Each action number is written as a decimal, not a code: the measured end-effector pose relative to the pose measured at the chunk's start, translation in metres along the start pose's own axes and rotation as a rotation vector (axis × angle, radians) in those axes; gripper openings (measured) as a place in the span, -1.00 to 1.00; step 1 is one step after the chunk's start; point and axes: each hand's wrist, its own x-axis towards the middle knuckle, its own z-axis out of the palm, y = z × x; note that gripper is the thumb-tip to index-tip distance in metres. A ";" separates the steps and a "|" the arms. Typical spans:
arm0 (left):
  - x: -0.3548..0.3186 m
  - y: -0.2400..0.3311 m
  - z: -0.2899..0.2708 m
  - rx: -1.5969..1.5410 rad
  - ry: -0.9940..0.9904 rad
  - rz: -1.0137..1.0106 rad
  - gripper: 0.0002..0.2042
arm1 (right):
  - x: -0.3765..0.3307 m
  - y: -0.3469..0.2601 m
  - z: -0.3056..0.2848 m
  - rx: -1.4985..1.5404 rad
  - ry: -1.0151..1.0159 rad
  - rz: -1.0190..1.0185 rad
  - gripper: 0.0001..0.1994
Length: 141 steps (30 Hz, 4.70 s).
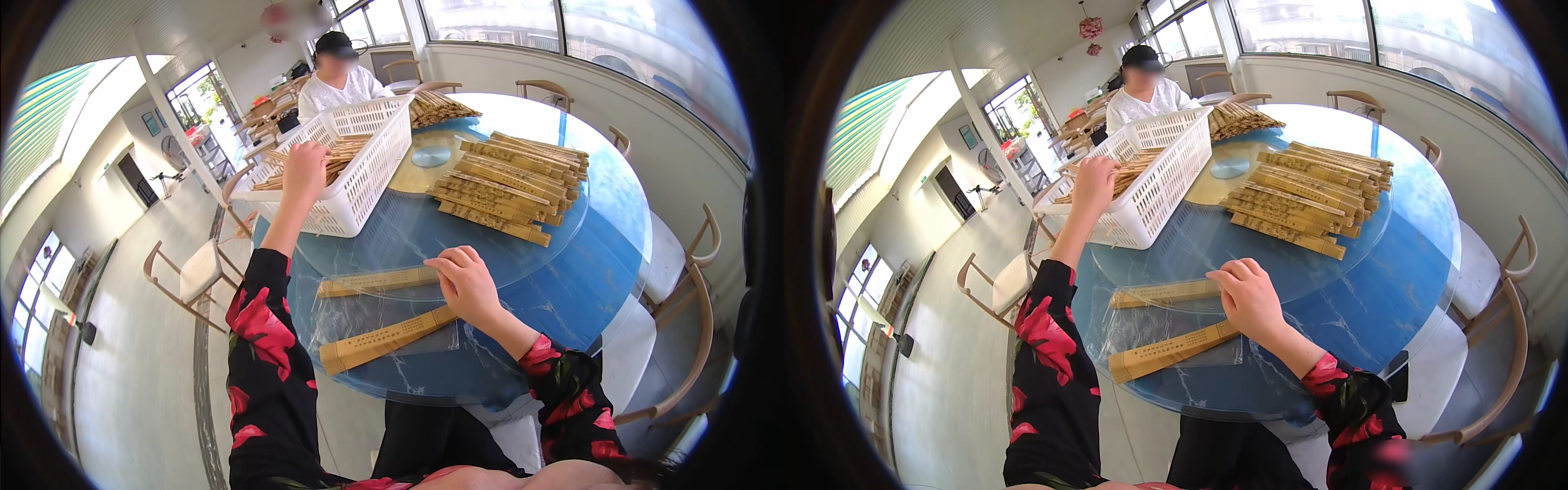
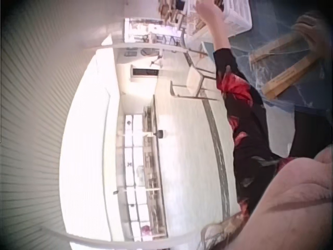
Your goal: The person inserts thin wooden sticks into slots on flat bamboo strips at a round table, then places the assembled pieces into a white basket. The person repeats this process for multiple bamboo strips.
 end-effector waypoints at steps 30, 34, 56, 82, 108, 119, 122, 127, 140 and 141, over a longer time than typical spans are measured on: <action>0.040 -0.029 0.032 0.212 -0.721 -0.183 -0.75 | -0.010 0.015 -0.002 -0.016 -0.191 0.061 -0.80; 0.031 -0.055 -0.026 0.218 -0.743 -0.285 -0.76 | -0.015 0.021 -0.002 -0.052 -0.178 0.051 -0.82; -0.215 0.177 -0.111 -0.816 -0.441 -0.520 -0.77 | 0.010 -0.020 -0.021 -0.518 0.052 -0.537 -0.67; -0.229 0.197 -0.099 -0.551 -0.300 -0.294 -0.65 | -0.015 0.004 -0.012 0.073 -0.308 0.164 -0.82; -0.227 0.182 -0.112 -0.610 0.000 -0.318 -0.63 | -0.032 -0.011 0.010 -0.281 -0.493 -0.183 -0.94; -0.206 0.185 -0.090 -2.060 0.483 -0.769 -0.65 | -0.018 -0.011 -0.010 -0.190 -0.248 0.133 -0.89; -0.203 0.184 -0.085 -2.334 0.593 -0.775 -0.63 | -0.011 -0.019 -0.016 0.185 -0.365 0.431 -0.80; -0.189 0.198 -0.076 -2.574 0.662 -0.757 -0.64 | -0.005 -0.025 -0.025 1.140 -0.685 0.966 -0.72; -0.213 0.246 -0.068 -1.662 0.180 -0.978 -0.81 | -0.011 -0.031 -0.020 1.194 -0.663 0.946 -0.88; -0.214 0.250 -0.065 -1.663 0.180 -0.974 -0.83 | -0.011 -0.032 -0.021 1.181 -0.678 0.952 -0.88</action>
